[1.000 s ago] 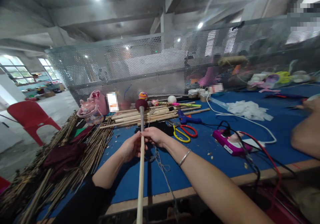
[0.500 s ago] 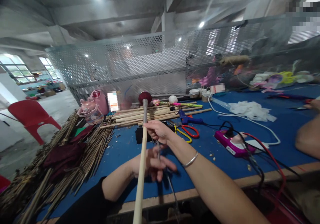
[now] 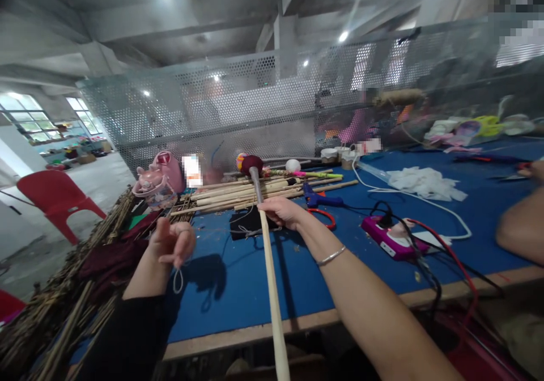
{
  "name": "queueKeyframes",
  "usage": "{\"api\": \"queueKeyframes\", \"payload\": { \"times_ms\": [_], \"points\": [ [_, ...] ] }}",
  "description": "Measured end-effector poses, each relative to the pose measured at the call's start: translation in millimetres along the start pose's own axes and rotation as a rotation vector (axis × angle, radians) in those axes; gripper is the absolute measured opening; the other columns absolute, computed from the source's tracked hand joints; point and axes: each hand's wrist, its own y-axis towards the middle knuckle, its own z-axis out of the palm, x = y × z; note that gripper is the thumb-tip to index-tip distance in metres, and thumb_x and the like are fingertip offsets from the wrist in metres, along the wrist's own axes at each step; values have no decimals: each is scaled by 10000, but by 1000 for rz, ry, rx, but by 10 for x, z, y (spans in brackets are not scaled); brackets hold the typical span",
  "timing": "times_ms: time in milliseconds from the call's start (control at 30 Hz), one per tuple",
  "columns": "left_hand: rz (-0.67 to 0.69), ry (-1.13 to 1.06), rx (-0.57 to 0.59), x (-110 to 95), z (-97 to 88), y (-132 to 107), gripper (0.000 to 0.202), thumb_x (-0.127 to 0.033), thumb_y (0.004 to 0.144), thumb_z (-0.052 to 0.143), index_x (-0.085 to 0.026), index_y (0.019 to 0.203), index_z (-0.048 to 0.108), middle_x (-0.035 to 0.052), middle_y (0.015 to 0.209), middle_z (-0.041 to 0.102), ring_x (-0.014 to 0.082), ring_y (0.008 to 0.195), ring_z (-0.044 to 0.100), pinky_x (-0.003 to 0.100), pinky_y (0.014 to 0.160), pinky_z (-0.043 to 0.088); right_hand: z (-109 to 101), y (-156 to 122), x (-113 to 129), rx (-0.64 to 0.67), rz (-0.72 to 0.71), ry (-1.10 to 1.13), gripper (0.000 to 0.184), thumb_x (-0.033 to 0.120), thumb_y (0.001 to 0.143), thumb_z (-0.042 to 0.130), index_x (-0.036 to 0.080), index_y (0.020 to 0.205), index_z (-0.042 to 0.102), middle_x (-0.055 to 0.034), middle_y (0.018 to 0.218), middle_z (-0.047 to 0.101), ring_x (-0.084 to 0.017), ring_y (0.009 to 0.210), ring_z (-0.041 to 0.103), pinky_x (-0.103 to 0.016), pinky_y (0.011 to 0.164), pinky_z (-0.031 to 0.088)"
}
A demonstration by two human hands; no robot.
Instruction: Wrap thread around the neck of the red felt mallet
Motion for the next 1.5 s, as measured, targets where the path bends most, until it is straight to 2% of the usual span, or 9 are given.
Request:
{"api": "queueKeyframes", "payload": {
  "times_ms": [200, 233, 333, 433, 500, 700, 967, 1200, 1500],
  "points": [
    [-665, 516, 409, -107, 982, 267, 650, -669, 773, 313, -125, 788, 668, 82, 674, 677, 69, 349, 432, 195, 358, 310, 67, 30, -43, 21, 52, 61, 343, 386, 644, 650, 179, 610, 380, 108, 396, 274, -19, 332, 175, -160, 321, 82],
    [-617, 679, 331, -164, 1115, 263, 547, -637, 737, 440, -143, 768, 673, 55, 643, 666, 78, 391, 462, 192, 398, 326, 71, 31, -45, 26, 62, 70, 341, 388, 643, 652, 178, 616, 384, 108, 401, 279, -18, 333, 176, -157, 322, 81],
    [-324, 1151, -331, -343, 1215, 270, 402, -523, 752, 503, -161, 728, 678, 47, 625, 642, 127, 530, 524, 212, 515, 343, 118, 41, -63, 34, 72, 71, 324, 379, 636, 658, 173, 628, 408, 109, 401, 286, -17, 332, 182, -154, 316, 85],
    [-149, 1363, -908, -375, 957, 430, 325, -421, 785, 480, -151, 735, 654, 79, 705, 644, 170, 643, 555, 239, 598, 350, 226, 62, -111, 23, 73, 37, 302, 374, 645, 648, 171, 618, 426, 106, 385, 293, -24, 322, 193, -161, 302, 103],
    [-41, 1406, -1087, -249, 752, 591, 301, -403, 784, 482, -143, 803, 632, 89, 793, 645, 180, 718, 558, 246, 626, 351, 307, 75, -146, 8, 67, 15, 300, 378, 661, 634, 174, 599, 422, 106, 372, 292, -27, 312, 193, -169, 293, 113],
    [-289, 759, -727, 336, 549, 799, 413, -547, 643, 594, -148, 556, 530, -8, 441, 510, 93, 414, 432, 203, 420, 299, 423, 90, -200, -24, 68, -40, 297, 369, 691, 621, 158, 578, 444, 94, 373, 322, -20, 300, 214, -172, 292, 108],
    [-185, -90, -560, 416, 531, 749, 294, -384, 692, 650, -99, 712, 582, 39, 623, 603, 59, 483, 531, 155, 476, 429, 310, 143, -266, 275, 121, 328, 259, 360, 721, 630, 138, 787, 514, 112, 441, 313, 3, 330, 145, -126, 321, 80],
    [-275, -32, -604, 515, 509, 742, 279, -368, 681, 675, -115, 677, 556, -6, 543, 554, 52, 426, 505, 139, 406, 393, 437, 151, -327, 119, 75, 130, 296, 383, 679, 655, 136, 680, 492, 92, 425, 381, -3, 314, 197, -138, 296, 112],
    [-319, -164, -457, 455, 410, 665, 230, -294, 750, 620, -96, 866, 606, 88, 744, 661, 116, 606, 624, 173, 498, 453, 425, 154, -329, 219, 122, 256, 316, 369, 660, 675, 144, 673, 455, 78, 472, 446, 10, 315, 187, -139, 309, 75]
  ]
}}
